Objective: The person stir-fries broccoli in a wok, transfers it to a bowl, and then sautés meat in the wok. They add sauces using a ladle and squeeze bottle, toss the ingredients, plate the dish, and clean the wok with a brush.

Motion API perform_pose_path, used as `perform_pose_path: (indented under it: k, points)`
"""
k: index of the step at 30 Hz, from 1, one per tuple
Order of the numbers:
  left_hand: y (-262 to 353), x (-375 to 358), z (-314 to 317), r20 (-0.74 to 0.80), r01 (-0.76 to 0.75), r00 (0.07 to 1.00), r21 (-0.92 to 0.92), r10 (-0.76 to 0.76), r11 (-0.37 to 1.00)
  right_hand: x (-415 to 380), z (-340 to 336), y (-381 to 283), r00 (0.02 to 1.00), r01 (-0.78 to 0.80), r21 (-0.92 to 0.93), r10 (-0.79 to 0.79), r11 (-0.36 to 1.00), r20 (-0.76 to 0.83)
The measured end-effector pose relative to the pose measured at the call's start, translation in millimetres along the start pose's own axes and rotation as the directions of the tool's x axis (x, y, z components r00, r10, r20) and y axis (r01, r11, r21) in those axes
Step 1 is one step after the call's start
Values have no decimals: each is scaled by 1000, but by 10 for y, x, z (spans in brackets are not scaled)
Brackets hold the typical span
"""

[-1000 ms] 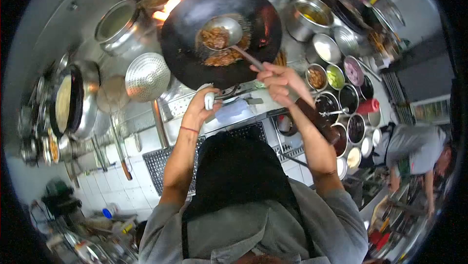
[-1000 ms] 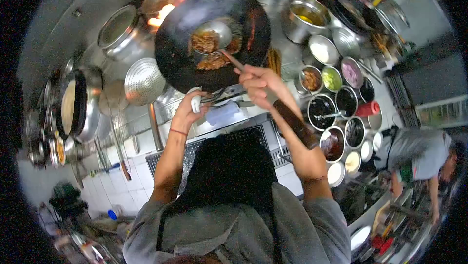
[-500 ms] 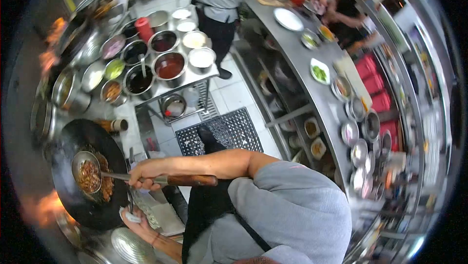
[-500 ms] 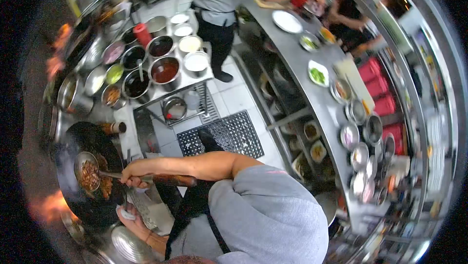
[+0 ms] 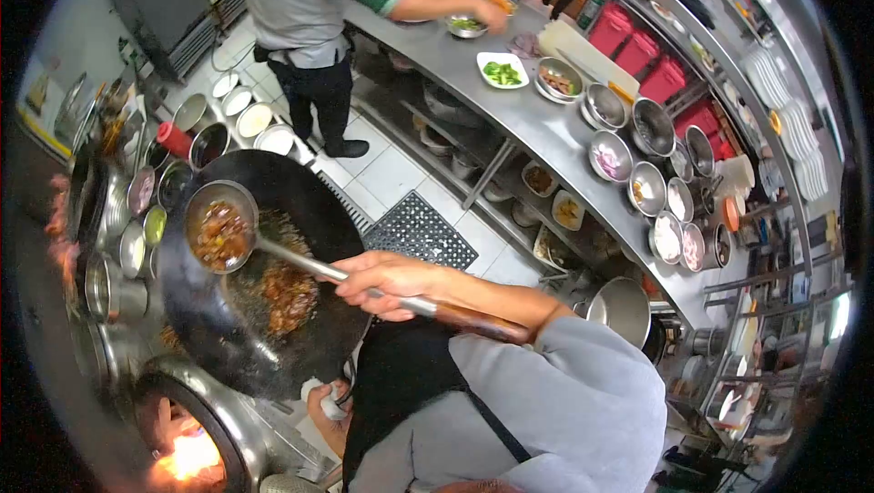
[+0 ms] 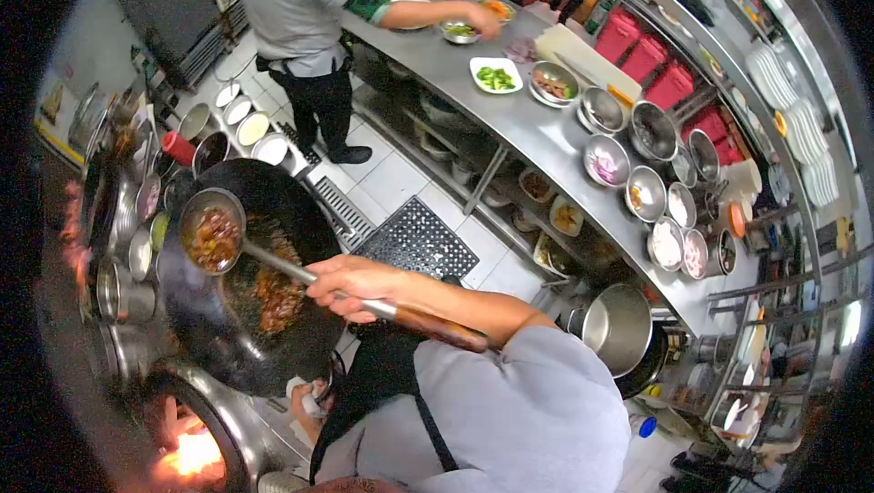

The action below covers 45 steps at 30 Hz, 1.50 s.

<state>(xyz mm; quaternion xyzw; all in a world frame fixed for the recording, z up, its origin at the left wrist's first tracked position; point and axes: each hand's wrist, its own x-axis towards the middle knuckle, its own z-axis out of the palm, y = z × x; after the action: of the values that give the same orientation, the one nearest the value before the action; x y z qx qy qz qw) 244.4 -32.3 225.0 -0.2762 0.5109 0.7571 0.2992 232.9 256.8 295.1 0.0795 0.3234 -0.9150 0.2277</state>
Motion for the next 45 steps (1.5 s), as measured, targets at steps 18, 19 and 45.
perform_pose_path:
  k: [18,19,45]
  points:
    - [-1218,515,1429,230,329,899,208,-373,921,-2512,-1686,-1033,547,555,-209,-542,806,-638]
    - [-1304,539,1426,225,328,901,203,-370,923,-2527,-1875,-1148,504,529,-289,-569,798,-650]
    - [-1597,210,1500,61,286,953,147,-298,947,-2378,-3532,-1809,302,-141,-816,-761,561,-575]
